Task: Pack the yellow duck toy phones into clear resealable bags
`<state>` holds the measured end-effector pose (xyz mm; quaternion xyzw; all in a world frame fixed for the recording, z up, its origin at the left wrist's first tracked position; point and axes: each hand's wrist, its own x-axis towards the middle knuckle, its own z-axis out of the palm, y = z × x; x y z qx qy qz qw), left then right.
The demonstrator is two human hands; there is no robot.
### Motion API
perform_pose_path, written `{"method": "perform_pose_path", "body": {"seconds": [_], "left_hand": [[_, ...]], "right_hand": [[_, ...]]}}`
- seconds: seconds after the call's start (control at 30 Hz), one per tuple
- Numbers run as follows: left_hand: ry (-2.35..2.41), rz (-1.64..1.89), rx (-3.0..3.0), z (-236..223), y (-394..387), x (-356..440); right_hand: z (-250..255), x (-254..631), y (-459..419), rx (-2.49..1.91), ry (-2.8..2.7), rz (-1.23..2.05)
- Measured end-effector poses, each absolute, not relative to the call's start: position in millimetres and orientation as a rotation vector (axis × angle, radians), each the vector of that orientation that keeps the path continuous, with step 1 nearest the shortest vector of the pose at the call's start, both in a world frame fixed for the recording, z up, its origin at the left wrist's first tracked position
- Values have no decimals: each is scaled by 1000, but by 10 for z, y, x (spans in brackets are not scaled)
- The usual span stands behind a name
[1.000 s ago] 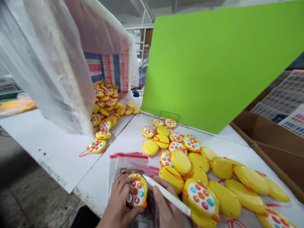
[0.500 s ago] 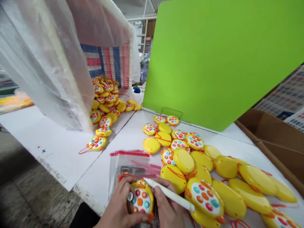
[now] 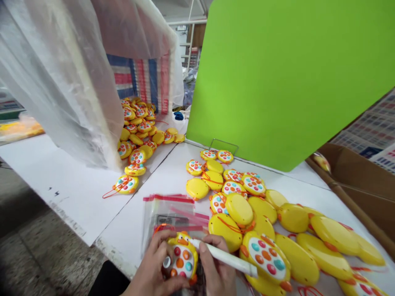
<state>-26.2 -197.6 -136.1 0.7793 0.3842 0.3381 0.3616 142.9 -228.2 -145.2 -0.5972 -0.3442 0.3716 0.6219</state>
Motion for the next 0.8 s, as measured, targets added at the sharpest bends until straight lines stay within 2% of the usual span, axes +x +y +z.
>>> {"method": "perform_pose_path", "body": {"seconds": [0.3,0.8], "left_hand": [[981,850,1976,-1323,-1985,-273],[968,867,2000,-1308,-1978,-271]], "right_hand": [[-1202,1289,-2294,-1452,-825,802],[-1140,1253,-2271,-1537,-907,669]]}}
